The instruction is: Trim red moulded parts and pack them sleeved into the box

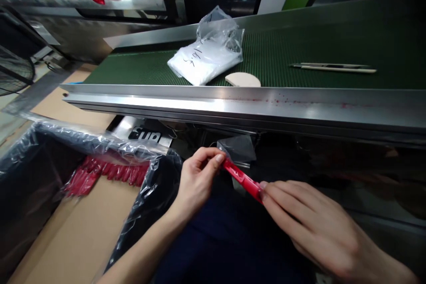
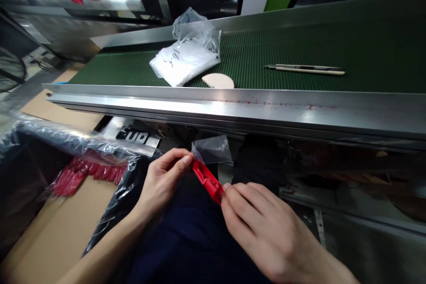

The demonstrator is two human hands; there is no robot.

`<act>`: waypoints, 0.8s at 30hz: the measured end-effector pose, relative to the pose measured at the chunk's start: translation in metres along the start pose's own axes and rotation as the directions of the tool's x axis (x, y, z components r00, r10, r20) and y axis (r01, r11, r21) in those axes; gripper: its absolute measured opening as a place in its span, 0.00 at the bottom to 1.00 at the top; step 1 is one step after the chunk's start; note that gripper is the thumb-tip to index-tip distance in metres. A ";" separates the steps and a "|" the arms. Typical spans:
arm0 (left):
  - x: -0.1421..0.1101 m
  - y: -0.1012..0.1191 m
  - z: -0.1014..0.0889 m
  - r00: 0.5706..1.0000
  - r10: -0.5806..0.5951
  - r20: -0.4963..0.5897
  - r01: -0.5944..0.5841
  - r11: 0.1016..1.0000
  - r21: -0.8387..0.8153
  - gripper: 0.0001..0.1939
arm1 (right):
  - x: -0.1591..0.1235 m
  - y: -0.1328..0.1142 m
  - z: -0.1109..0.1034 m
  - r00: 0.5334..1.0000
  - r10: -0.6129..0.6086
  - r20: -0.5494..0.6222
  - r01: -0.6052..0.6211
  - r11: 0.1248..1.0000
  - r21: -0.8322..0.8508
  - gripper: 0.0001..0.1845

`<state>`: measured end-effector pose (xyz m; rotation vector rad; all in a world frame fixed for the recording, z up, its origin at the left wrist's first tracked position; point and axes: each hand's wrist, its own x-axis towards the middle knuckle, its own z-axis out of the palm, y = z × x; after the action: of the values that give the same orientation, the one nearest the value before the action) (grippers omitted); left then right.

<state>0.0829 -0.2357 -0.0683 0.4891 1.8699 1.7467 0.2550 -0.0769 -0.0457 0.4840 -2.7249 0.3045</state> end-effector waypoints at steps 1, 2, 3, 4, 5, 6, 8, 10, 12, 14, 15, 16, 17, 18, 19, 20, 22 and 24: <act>-0.002 -0.003 0.000 0.999 0.049 -0.004 -0.049 0.998 0.033 0.06 | 0.001 0.000 0.001 1.000 -0.010 0.000 0.010 1.000 -0.001 0.16; -0.006 -0.005 0.002 0.995 0.099 -0.014 -0.098 0.993 0.064 0.05 | 0.003 0.000 0.002 1.000 -0.009 -0.015 0.009 1.000 -0.004 0.16; -0.010 -0.008 0.003 0.988 0.149 -0.035 -0.145 0.985 0.091 0.04 | 0.006 -0.002 0.003 0.999 0.004 -0.050 -0.005 1.000 -0.014 0.14; -0.015 -0.012 0.006 0.979 0.194 -0.064 -0.186 0.976 0.114 0.04 | 0.010 -0.005 0.006 0.994 0.023 -0.104 -0.025 0.999 -0.021 0.13; -0.021 -0.015 0.009 0.967 0.234 -0.097 -0.221 0.966 0.133 0.04 | 0.015 -0.008 0.009 0.983 0.058 -0.175 -0.062 0.998 -0.016 0.11; -0.026 -0.019 0.013 0.955 0.269 -0.126 -0.250 0.957 0.148 0.04 | 0.020 -0.013 0.013 0.960 0.109 -0.258 -0.112 0.994 0.003 0.11; -0.035 -0.026 0.019 0.936 0.313 -0.160 -0.288 0.944 0.164 0.06 | 0.030 -0.023 0.023 0.877 0.250 -0.411 -0.245 0.967 0.068 0.13; -0.040 -0.030 0.022 0.926 0.339 -0.169 -0.311 0.935 0.170 0.07 | 0.037 -0.031 0.032 0.797 0.359 -0.486 -0.342 0.931 0.128 0.14; -0.041 -0.030 0.020 0.909 0.384 -0.166 -0.354 0.917 0.181 0.08 | 0.038 -0.031 0.037 0.815 0.371 -0.446 -0.334 0.928 0.162 0.17; -0.040 -0.026 0.014 0.881 0.448 -0.152 -0.414 0.886 0.209 0.10 | 0.036 -0.023 0.039 0.910 0.290 -0.298 -0.247 0.953 0.173 0.20; -0.039 -0.023 0.009 0.869 0.474 -0.141 -0.436 0.870 0.231 0.10 | 0.034 -0.016 0.038 0.954 0.226 -0.200 -0.193 0.966 0.170 0.22; -0.039 -0.020 0.004 0.863 0.490 -0.127 -0.448 0.856 0.258 0.11 | 0.032 -0.009 0.038 0.981 0.159 -0.111 -0.140 0.977 0.162 0.23; -0.039 -0.015 0.000 0.862 0.495 -0.108 -0.449 0.846 0.288 0.10 | 0.031 -0.003 0.038 0.994 0.094 -0.053 -0.085 0.985 0.153 0.24; -0.041 -0.011 -0.005 0.865 0.496 -0.077 -0.450 0.834 0.318 0.09 | 0.030 0.004 0.039 0.999 0.038 -0.018 -0.035 0.989 0.146 0.25; -0.042 -0.007 -0.009 0.864 0.502 -0.039 -0.461 0.820 0.339 0.08 | 0.031 0.009 0.041 1.000 -0.010 -0.004 0.010 0.988 0.152 0.25; -0.045 -0.003 -0.012 0.857 0.516 0.001 -0.483 0.802 0.351 0.07 | 0.032 0.013 0.044 0.999 -0.043 -0.001 0.043 0.984 0.174 0.24; -0.049 0.002 -0.019 0.825 0.563 0.053 -0.542 0.760 0.360 0.05 | 0.038 0.015 0.052 0.997 -0.082 0.008 0.078 0.969 0.236 0.22; -0.052 0.003 -0.027 0.803 0.594 0.041 -0.567 0.742 0.357 0.04 | 0.047 0.011 0.060 0.993 -0.107 0.045 0.089 0.951 0.295 0.20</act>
<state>0.1079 -0.2882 -0.0576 1.2899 2.2630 1.8004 0.1917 -0.0962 -0.0843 0.7170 -2.7130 0.6830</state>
